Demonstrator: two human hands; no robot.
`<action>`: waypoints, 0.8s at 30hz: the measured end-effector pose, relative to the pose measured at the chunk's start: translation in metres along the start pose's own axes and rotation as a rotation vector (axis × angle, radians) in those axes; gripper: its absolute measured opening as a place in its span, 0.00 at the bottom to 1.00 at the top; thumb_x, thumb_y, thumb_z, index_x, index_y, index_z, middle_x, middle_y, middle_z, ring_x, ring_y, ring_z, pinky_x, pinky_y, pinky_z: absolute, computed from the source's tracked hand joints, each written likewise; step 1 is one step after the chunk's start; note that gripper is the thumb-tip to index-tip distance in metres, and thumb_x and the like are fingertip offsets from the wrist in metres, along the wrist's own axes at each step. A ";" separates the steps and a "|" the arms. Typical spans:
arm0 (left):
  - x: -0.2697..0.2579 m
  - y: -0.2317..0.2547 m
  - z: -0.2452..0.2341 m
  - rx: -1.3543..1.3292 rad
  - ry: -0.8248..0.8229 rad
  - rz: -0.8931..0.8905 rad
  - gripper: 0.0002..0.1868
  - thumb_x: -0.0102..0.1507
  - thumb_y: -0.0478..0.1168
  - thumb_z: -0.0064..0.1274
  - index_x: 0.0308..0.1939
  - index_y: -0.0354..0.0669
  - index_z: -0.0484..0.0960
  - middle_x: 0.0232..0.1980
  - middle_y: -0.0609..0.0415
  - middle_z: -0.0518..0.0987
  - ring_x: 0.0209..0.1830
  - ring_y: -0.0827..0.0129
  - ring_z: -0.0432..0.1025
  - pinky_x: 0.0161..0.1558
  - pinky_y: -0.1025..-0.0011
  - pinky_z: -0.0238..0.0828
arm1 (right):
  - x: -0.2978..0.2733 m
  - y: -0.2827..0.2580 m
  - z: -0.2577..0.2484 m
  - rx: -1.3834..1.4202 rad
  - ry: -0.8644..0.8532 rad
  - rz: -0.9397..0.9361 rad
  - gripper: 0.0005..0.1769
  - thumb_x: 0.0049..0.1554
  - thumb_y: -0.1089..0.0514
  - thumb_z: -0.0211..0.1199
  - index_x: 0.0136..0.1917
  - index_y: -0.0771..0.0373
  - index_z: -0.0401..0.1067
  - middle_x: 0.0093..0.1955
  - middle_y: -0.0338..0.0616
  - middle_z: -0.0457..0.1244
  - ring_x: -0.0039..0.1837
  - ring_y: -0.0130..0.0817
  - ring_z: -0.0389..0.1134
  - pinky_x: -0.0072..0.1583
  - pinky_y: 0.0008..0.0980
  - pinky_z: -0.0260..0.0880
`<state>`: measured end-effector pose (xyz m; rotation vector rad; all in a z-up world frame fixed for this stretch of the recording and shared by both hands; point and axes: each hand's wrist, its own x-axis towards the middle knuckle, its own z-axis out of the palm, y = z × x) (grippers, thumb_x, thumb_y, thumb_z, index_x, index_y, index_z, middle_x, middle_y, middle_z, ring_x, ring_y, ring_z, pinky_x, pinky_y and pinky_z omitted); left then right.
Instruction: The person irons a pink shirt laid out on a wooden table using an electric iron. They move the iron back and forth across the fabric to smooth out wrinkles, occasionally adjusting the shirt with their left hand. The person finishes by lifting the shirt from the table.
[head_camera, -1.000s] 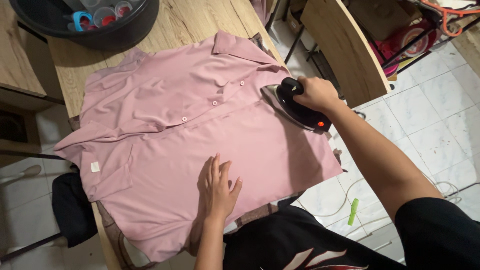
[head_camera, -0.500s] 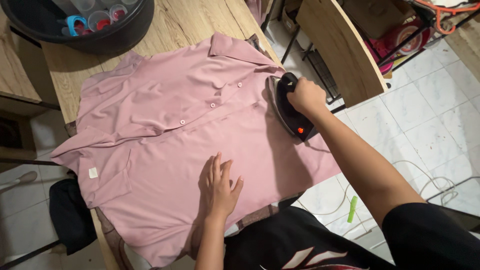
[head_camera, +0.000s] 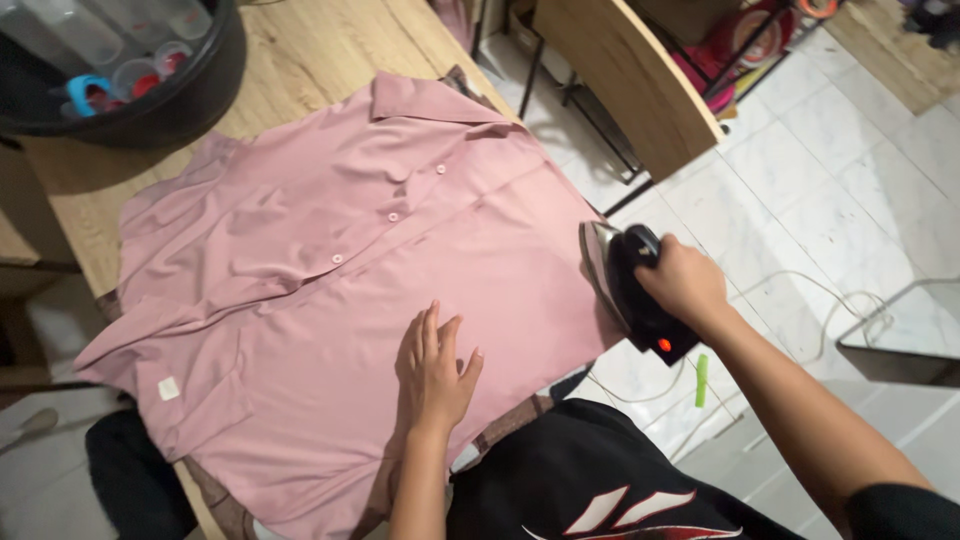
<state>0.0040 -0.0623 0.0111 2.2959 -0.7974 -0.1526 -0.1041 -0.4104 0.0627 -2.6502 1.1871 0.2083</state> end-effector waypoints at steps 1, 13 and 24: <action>0.002 0.002 0.002 0.000 -0.013 0.011 0.31 0.59 0.46 0.59 0.66 0.44 0.72 0.79 0.44 0.54 0.79 0.42 0.47 0.73 0.48 0.46 | -0.010 0.008 0.000 0.012 -0.009 0.021 0.23 0.51 0.46 0.64 0.50 0.66 0.71 0.43 0.62 0.70 0.48 0.59 0.73 0.51 0.54 0.73; 0.003 0.010 0.006 -0.007 -0.026 0.031 0.32 0.60 0.47 0.58 0.67 0.44 0.71 0.80 0.43 0.54 0.79 0.42 0.46 0.74 0.48 0.46 | 0.006 -0.004 -0.003 -0.031 -0.024 -0.058 0.22 0.51 0.46 0.64 0.52 0.64 0.71 0.44 0.59 0.70 0.49 0.58 0.72 0.51 0.53 0.72; -0.027 0.005 -0.002 -0.050 0.078 -0.145 0.31 0.60 0.44 0.58 0.67 0.43 0.71 0.81 0.44 0.53 0.80 0.44 0.45 0.73 0.49 0.47 | 0.164 -0.113 0.001 0.013 0.066 -0.183 0.24 0.50 0.47 0.67 0.52 0.67 0.77 0.52 0.60 0.70 0.56 0.56 0.72 0.56 0.50 0.73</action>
